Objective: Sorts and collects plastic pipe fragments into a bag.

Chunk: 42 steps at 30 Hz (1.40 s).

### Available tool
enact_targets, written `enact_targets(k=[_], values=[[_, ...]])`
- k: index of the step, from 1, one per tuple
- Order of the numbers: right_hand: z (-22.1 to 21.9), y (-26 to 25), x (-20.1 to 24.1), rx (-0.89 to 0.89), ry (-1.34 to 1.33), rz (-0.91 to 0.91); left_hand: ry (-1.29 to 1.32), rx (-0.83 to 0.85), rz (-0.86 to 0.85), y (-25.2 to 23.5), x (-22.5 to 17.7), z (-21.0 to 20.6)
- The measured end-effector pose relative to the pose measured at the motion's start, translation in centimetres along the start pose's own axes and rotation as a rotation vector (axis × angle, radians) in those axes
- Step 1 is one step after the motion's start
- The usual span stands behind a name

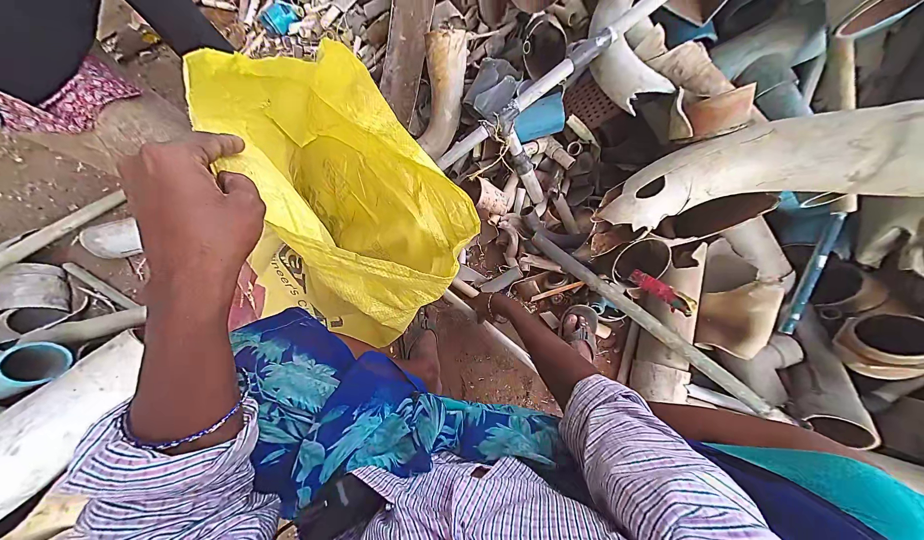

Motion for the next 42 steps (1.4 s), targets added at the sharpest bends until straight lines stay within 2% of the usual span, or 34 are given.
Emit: enact_targets(k=[1, 3, 6, 9, 12, 13, 15, 17, 18, 20, 23, 24, 26, 28, 30, 31, 32, 34, 36, 38, 40, 42], values=[[0.9, -0.7, -1.7, 0.007, -0.084, 0.067, -0.001, -0.002, 0.012, -0.1, 0.2, 0.1], [3.7, 1.2, -3.2, -0.016, -0.357, 0.124, 0.006, -0.015, 0.015, -0.1, 0.2, 0.3], [8.5, 6.4, -4.6, -0.249, -0.773, 0.041, 0.034, -0.017, 0.019, -0.1, 0.3, 0.4], [13.8, 12.0, -7.1, -0.643, -0.828, -0.031, 0.041, -0.004, 0.038, 0.3, 0.3, 0.5], [20.1, 21.6, -7.3, -1.228, -0.585, -0.092, 0.040, 0.027, 0.041, 0.7, -0.3, 0.4], [21.2, 25.2, -6.3, -1.439, -0.572, -0.047, 0.046, 0.038, 0.032, 0.7, -0.5, 0.3], [21.9, 30.6, -3.7, -1.779, -0.704, 0.159, 0.051, 0.063, 0.011, 0.8, -0.8, -0.2], [21.3, 32.7, -0.3, -1.899, -0.923, 0.416, 0.045, 0.083, -0.007, 1.0, -1.2, -0.7], [20.7, 31.9, 1.8, -1.861, -1.003, 0.510, 0.040, 0.093, -0.007, 1.0, -1.5, -0.9], [18.7, 26.9, 6.9, -1.613, -1.030, 0.601, 0.034, 0.105, -0.020, 1.1, -2.0, -1.1], [13.6, 17.8, 14.7, -0.990, -0.679, 0.615, 0.042, 0.107, -0.049, 1.4, -2.3, -1.1], [13.0, 16.8, 15.6, -0.925, -0.630, 0.618, 0.033, 0.106, -0.057, 1.2, -2.3, -0.9], [14.4, 17.6, 13.7, -1.054, -0.681, 0.589, 0.027, 0.096, -0.055, 1.4, -1.6, -0.6], [17.1, 19.2, 9.1, -1.237, -0.940, 0.547, 0.031, 0.069, -0.067, 1.4, -0.3, -0.5], [18.8, 19.1, 4.4, -1.393, -1.124, 0.406, 0.052, 0.030, -0.064, 0.9, 1.4, -0.4], [18.5, 17.7, 2.3, -1.428, -1.056, 0.262, 0.056, 0.019, -0.052, 0.7, 2.1, -0.3], [17.4, 15.5, 0.7, -1.387, -0.895, 0.104, 0.058, 0.012, -0.037, 0.5, 2.4, -0.3], [12.9, 9.4, -0.5, -1.029, -0.553, -0.060, 0.052, -0.004, -0.024, 0.3, 1.9, 0.0], [6.7, 3.2, 0.6, -0.616, -0.275, -0.046, 0.050, -0.022, -0.020, 0.2, 1.5, 0.3], [0.8, -0.1, 2.4, -0.302, 0.002, -0.086, 0.041, -0.040, 0.006, 0.1, 2.1, 0.4], [-2.5, -1.3, 2.6, -0.116, 0.184, -0.115, 0.047, -0.058, 0.018, -0.1, 2.9, 0.4], [-1.7, -0.2, 2.0, -0.154, 0.266, -0.089, 0.043, -0.074, 0.016, -0.3, 3.4, 0.3]])
Point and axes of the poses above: each hand's wrist, its own y-axis away from the middle knuckle, its own z-axis out of the back of the hand, x = y × z, the point moved 6 cm from there along -y, towards the middle knuckle, and after that the axes turned 12 degrees about y, right-handed, at the moved point
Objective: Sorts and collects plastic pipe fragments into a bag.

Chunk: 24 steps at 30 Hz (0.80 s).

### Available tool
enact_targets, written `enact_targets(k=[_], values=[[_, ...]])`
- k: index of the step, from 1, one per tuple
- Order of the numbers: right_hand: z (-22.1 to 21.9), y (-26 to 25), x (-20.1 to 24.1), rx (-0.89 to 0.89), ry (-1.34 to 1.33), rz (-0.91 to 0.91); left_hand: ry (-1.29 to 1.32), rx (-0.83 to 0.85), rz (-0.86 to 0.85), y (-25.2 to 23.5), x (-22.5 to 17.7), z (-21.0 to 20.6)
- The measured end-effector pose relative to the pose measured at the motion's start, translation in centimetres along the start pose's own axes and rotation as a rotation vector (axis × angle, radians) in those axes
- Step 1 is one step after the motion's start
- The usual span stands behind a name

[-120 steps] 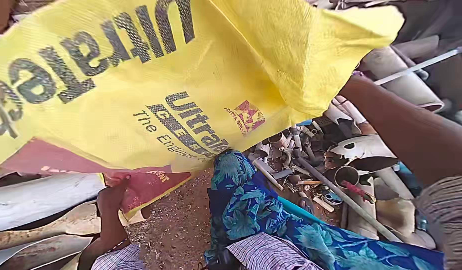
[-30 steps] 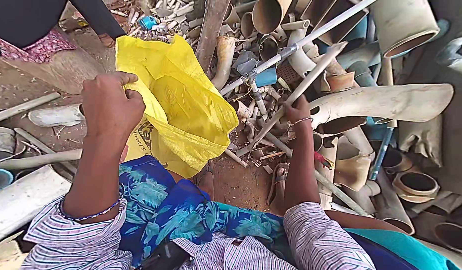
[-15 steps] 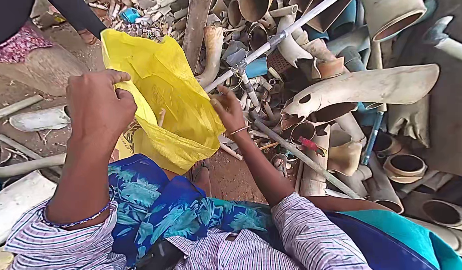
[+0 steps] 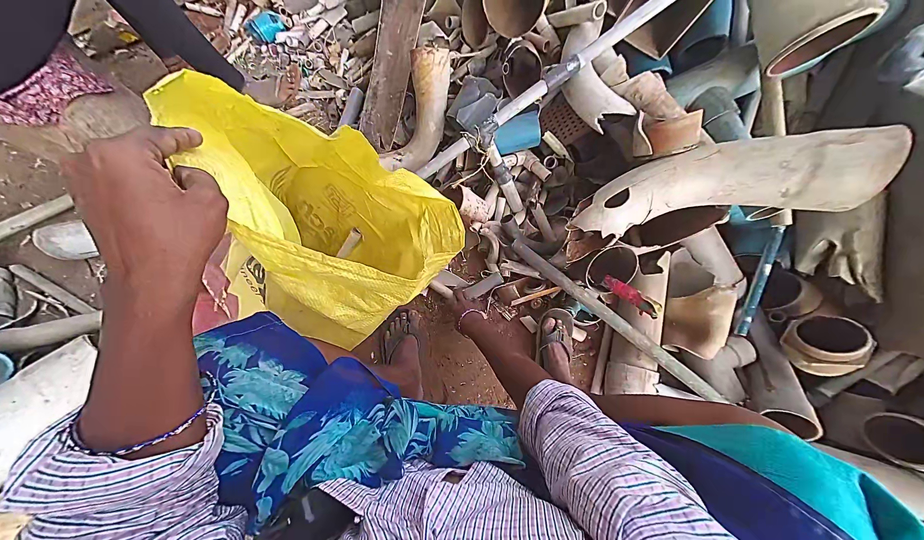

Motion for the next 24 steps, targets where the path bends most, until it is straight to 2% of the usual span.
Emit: enact_targets(k=[3, 5, 7, 10, 13, 17, 20, 22, 24], values=[[3.7, 0.2, -2.6, -0.146, -0.219, 0.007, -0.007, 0.004, 0.027, -0.4, 0.0, 0.1], [5.0, -0.9, -5.5, -0.236, -0.482, 0.019, -0.012, 0.006, 0.037, -0.6, 0.0, 0.1], [4.7, -1.8, -8.2, -0.262, -0.833, 0.113, -0.018, 0.010, 0.046, -0.7, 0.0, 0.1], [6.5, 1.8, -10.6, -0.173, -1.282, 0.155, -0.015, 0.024, 0.037, -0.5, -0.6, 0.0], [8.2, 3.1, -13.2, -0.297, -1.565, 0.253, -0.001, 0.034, 0.011, -0.5, -0.7, 0.1], [11.1, 5.5, -14.0, -0.525, -1.906, 0.385, 0.015, 0.058, -0.006, -0.2, -1.2, -0.2], [13.1, 6.6, -13.5, -0.573, -1.892, 0.569, -0.003, 0.077, -0.004, 0.4, -2.3, -0.3], [14.7, 8.1, -13.0, -0.580, -1.680, 0.609, -0.013, 0.090, 0.000, 0.6, -2.7, -0.4], [17.0, 10.1, -12.0, -0.610, -1.299, 0.517, -0.025, 0.105, -0.019, 0.9, -3.1, -0.5]])
Point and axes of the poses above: each hand's wrist, its own y-axis away from the middle knuckle, its own z-axis out of the back of the hand, x = y × z, the point moved 6 cm from there along -y, towards the middle knuckle, and after that the axes turned 12 degrees about y, right-handed, at the moved point
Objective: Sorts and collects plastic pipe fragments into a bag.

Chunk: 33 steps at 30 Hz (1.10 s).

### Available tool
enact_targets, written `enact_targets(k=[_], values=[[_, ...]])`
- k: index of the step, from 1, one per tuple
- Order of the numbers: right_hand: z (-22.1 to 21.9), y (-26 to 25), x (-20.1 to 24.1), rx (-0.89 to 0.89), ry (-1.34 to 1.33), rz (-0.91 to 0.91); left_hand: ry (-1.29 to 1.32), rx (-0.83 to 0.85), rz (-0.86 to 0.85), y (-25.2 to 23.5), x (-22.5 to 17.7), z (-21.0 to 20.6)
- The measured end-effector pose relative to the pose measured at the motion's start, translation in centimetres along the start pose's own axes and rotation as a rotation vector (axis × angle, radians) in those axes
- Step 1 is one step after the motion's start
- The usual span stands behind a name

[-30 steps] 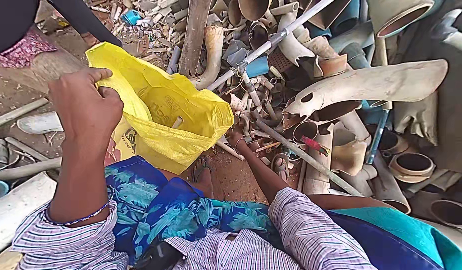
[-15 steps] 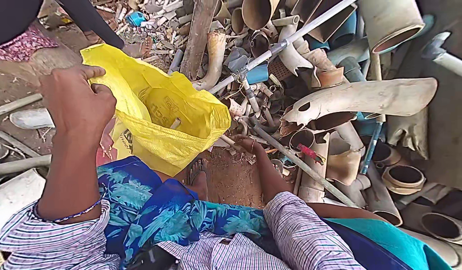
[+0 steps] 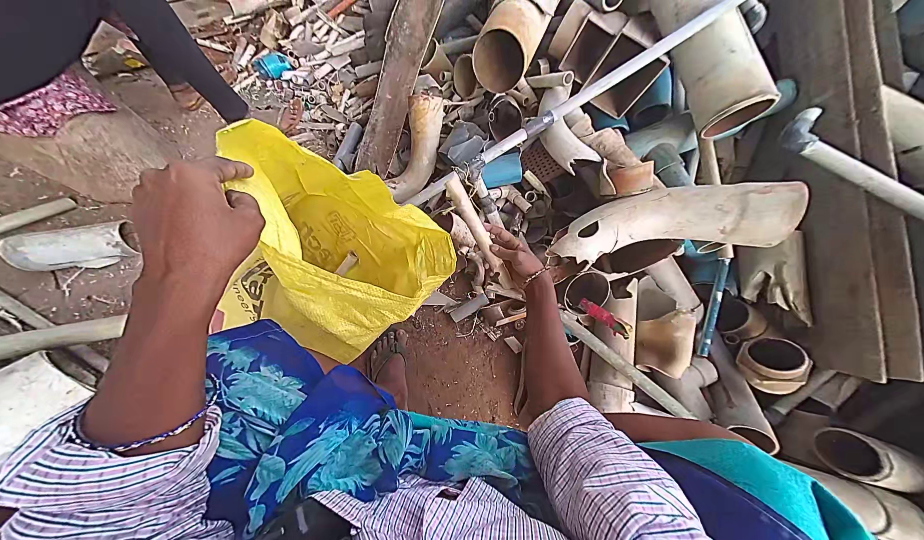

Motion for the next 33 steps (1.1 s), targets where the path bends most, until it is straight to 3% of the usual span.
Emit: enact_targets(k=[3, 5, 7, 8, 9, 11, 13, 14, 15, 17, 19, 22, 25, 28, 31, 33], values=[[-5.2, -1.2, 5.4, 0.178, 0.801, 0.046, -0.032, 0.051, -0.014, 0.8, -1.4, -0.5], [-12.7, -1.1, 7.7, 0.302, 1.019, 0.167, -0.049, 0.095, -0.014, 1.2, -2.3, -1.5], [-19.8, 0.3, 9.4, 0.339, 0.936, 0.467, -0.056, 0.115, -0.035, 1.0, -2.1, -2.4], [-21.4, 1.0, 10.4, 0.269, 0.834, 0.625, -0.045, 0.111, -0.056, 0.6, -1.4, -2.7], [-21.4, 1.3, 11.3, 0.130, 0.737, 0.744, -0.027, 0.101, -0.077, 0.1, -0.2, -2.8], [-16.9, 0.6, 11.9, -0.213, 0.583, 0.795, -0.014, 0.070, -0.097, -0.5, 2.5, -2.6], [-9.1, -1.2, 9.7, -0.555, 0.565, 0.585, -0.014, 0.031, -0.091, -0.7, 4.6, -2.1], [-5.4, -1.8, 7.4, -0.632, 0.652, 0.337, -0.008, 0.030, -0.065, -0.6, 5.6, -2.0], [-2.6, -2.0, 4.5, -0.600, 0.780, 0.036, -0.002, 0.043, -0.033, -0.6, 6.3, -1.9], [-0.5, -1.3, -2.5, -0.312, 0.991, -0.471, 0.000, 0.074, 0.005, -0.6, 6.4, -1.9], [-1.8, 0.4, -9.0, -0.120, 1.091, -0.717, -0.013, 0.080, -0.002, -0.8, 5.5, -2.0], [-5.4, 2.1, -14.8, -0.030, 1.201, -0.766, -0.014, 0.097, -0.026, -0.8, 3.9, -2.3], [-6.1, 2.5, -15.0, -0.062, 1.210, -0.755, -0.064, 0.103, -0.068, -1.1, 3.5, -2.9], [-3.2, 1.0, -10.7, -0.150, 1.176, -0.809, -0.118, 0.097, -0.113, -1.7, 3.7, -3.0], [-0.4, -0.9, -3.1, -0.215, 1.293, -0.740, -0.092, 0.119, -0.102, -1.7, 3.8, -3.0], [-1.0, -1.4, 2.5, -0.237, 1.364, -0.657, -0.051, 0.129, -0.097, -1.7, 3.6, -3.2]])
Point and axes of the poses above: each hand's wrist, its own y-axis away from the middle knuckle, its own z-axis out of the back of the hand, x = y × z, the point moved 6 cm from there along -y, towards the middle knuckle, and after that the axes turned 12 degrees about y, right-handed, at the moved point
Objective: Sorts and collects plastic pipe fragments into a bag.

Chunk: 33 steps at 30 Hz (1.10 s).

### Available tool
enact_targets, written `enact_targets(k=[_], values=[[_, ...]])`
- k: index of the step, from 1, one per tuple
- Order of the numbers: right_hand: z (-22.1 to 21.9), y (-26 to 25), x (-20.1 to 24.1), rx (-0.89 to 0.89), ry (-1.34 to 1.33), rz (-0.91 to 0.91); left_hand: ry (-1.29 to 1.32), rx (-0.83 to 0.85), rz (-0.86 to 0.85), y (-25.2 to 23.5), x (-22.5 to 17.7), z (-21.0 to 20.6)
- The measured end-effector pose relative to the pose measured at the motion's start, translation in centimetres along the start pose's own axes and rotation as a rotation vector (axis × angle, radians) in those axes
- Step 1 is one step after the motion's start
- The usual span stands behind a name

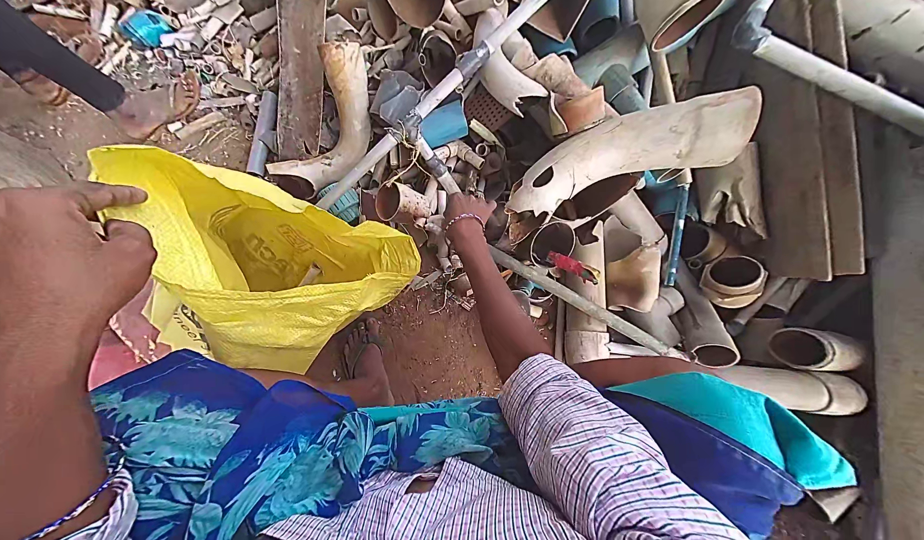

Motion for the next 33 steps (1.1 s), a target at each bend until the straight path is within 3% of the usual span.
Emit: enact_targets(k=[3, 6, 7, 9, 11, 14, 17, 22, 28, 33], values=[[4.5, 5.5, 5.7, -0.127, -0.149, 0.297, 0.056, 0.019, -0.004, -0.2, -1.0, -0.8], [3.1, 9.0, 12.1, -0.104, -0.571, 0.750, 0.102, 0.046, 0.012, -0.3, -1.2, -1.6], [2.5, 8.8, 12.7, -0.096, -0.687, 0.788, 0.109, 0.049, 0.022, -0.3, -0.9, -1.7], [1.1, 6.2, 10.9, -0.143, -0.710, 0.651, 0.115, 0.048, 0.051, 0.0, -0.2, -1.7], [-1.4, 2.1, 6.5, -0.123, -0.595, 0.402, 0.133, 0.044, 0.076, 0.6, 0.4, -1.5], [-7.8, -1.4, -0.5, 0.094, -0.358, 0.069, 0.156, 0.028, 0.067, 1.3, 0.4, -0.8], [-13.4, -1.5, -3.4, 0.216, -0.234, -0.081, 0.136, 0.019, 0.041, 1.3, 0.3, -0.2], [-16.2, -1.2, -2.6, 0.178, -0.146, -0.047, 0.026, 0.022, -0.039, 1.2, -0.4, -0.4], [-11.7, -3.0, 0.5, 0.019, -0.248, 0.200, -0.033, 0.011, -0.076, 1.5, -0.8, 0.0], [-12.8, -4.9, 2.5, 0.176, -0.089, 0.271, 0.025, 0.040, 0.010, 1.7, 0.2, -0.4]])
Point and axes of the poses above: each hand's wrist, its own y-axis away from the middle knuckle, its own z-axis out of the back of the hand, x = y × z, the point moved 6 cm from there along -y, towards the middle knuckle, and after that the axes turned 12 degrees about y, right-handed, at the moved point
